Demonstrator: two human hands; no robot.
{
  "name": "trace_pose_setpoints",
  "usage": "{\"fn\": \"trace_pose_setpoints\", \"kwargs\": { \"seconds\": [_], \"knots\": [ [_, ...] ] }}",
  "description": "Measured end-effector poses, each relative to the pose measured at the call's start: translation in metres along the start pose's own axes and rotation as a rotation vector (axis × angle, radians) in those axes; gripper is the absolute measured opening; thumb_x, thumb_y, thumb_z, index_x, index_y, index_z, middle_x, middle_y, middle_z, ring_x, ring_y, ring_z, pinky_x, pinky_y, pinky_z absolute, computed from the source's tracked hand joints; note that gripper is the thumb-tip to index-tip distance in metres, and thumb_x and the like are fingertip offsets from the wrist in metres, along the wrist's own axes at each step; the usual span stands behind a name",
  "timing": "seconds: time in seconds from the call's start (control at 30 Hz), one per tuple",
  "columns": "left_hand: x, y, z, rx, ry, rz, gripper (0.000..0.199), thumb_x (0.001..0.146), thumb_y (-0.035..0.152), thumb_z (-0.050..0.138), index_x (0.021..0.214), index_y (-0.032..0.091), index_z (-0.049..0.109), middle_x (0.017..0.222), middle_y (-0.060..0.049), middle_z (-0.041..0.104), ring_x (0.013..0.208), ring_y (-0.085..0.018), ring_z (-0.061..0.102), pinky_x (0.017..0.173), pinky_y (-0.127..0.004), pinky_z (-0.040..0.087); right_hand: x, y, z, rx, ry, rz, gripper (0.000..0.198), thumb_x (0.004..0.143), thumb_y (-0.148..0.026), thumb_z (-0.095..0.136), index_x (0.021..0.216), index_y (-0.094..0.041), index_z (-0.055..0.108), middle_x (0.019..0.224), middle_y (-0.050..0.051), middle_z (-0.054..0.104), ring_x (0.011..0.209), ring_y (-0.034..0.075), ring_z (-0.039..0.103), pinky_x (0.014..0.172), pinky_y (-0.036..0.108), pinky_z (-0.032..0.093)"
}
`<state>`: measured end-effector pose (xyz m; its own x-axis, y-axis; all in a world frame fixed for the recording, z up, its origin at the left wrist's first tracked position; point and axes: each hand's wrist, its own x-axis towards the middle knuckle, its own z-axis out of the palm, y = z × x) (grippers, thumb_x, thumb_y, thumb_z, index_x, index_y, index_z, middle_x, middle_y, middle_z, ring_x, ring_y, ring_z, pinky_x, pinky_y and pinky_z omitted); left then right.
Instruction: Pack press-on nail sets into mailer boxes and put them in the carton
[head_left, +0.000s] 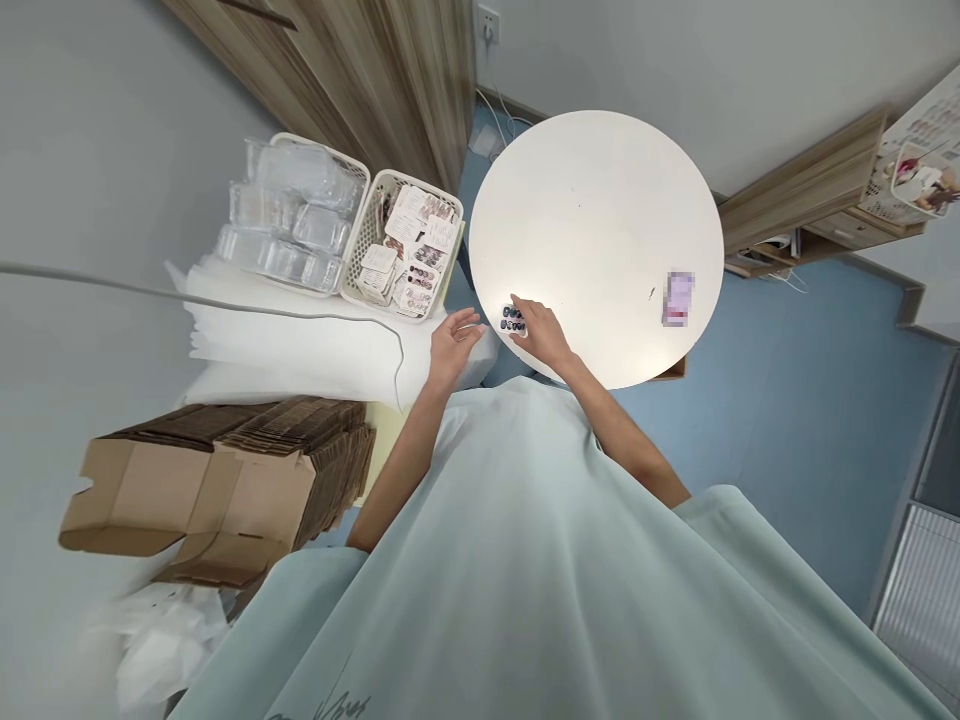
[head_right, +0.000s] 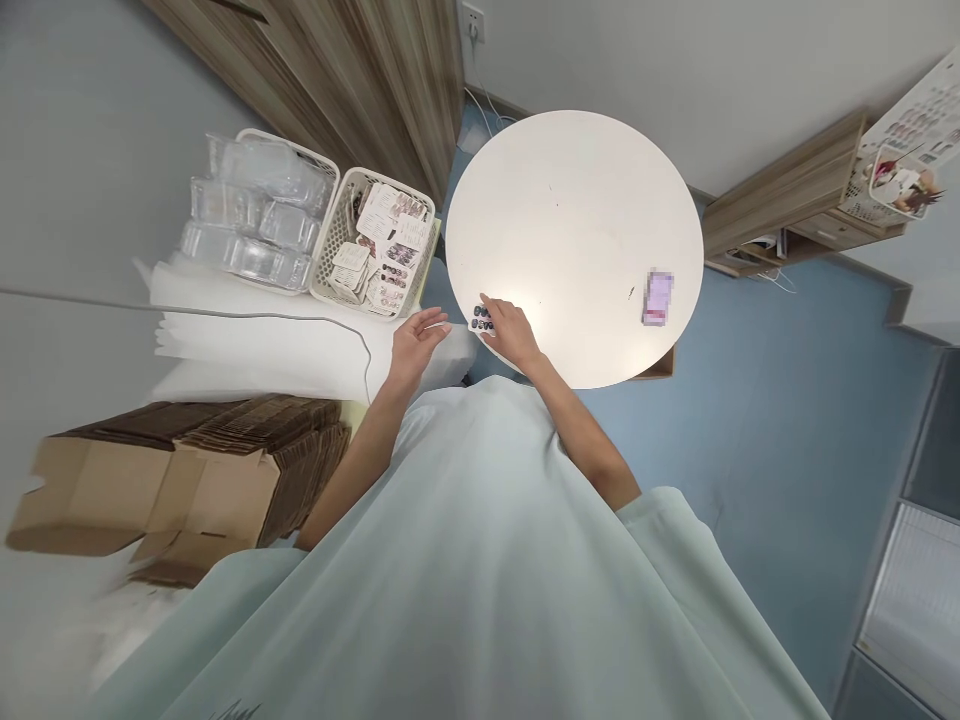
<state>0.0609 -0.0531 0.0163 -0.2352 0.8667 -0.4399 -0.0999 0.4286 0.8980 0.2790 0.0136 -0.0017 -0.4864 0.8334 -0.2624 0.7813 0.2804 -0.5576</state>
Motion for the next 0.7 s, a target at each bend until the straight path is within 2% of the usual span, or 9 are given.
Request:
{"fn": "trace_pose_setpoints", "kwargs": {
  "seconds": [0.13, 0.3, 0.5, 0.7],
  "knots": [
    [-0.004, -0.003, -0.013, 0.003, 0.029, 0.013, 0.052, 0.084, 0.042, 0.087, 0.130, 0.021, 0.075, 0.139, -0.018, 0.080, 0.128, -0.032, 0.078, 0.114, -0.051, 0.062, 0.006, 0.020, 0.022, -0.008, -0.030, 0.102, 0.082, 0.100, -0.015, 0.071, 0.176, -0.006, 0.043, 0.167, 0.026, 0.061, 0.155, 0.039, 0.056, 0.131, 0.056, 0.046],
    [-0.010, 0.002, -0.021, -0.008, 0.034, 0.029, 0.048, 0.086, 0.039, 0.084, 0.129, 0.021, 0.075, 0.139, -0.017, 0.080, 0.128, -0.031, 0.078, 0.115, -0.050, 0.062, 0.004, 0.019, 0.022, -0.020, -0.009, 0.143, 0.083, 0.100, -0.015, 0.072, 0.176, -0.003, 0.041, 0.176, 0.028, 0.053, 0.166, 0.038, 0.047, 0.138, 0.055, 0.040],
    [-0.014, 0.017, -0.035, -0.077, 0.086, 0.052, 0.047, 0.087, 0.037, 0.084, 0.130, 0.021, 0.075, 0.140, -0.018, 0.080, 0.125, -0.030, 0.079, 0.115, -0.050, 0.062, 0.002, -0.013, 0.005, 0.017, 0.103, 0.076, 0.082, 0.100, -0.024, 0.075, 0.176, -0.012, 0.044, 0.177, 0.025, 0.053, 0.167, 0.038, 0.047, 0.138, 0.060, 0.041],
    [0.011, 0.028, -0.072, -0.131, 0.256, 0.142, 0.039, 0.086, 0.036, 0.082, 0.122, 0.022, 0.073, 0.138, -0.015, 0.079, 0.121, -0.028, 0.078, 0.112, -0.046, 0.063, 0.023, -0.057, -0.008, 0.021, 0.198, -0.028, 0.075, 0.106, -0.045, 0.073, 0.172, -0.016, 0.050, 0.175, 0.023, 0.057, 0.166, 0.040, 0.050, 0.139, 0.067, 0.039]
  ]
}}
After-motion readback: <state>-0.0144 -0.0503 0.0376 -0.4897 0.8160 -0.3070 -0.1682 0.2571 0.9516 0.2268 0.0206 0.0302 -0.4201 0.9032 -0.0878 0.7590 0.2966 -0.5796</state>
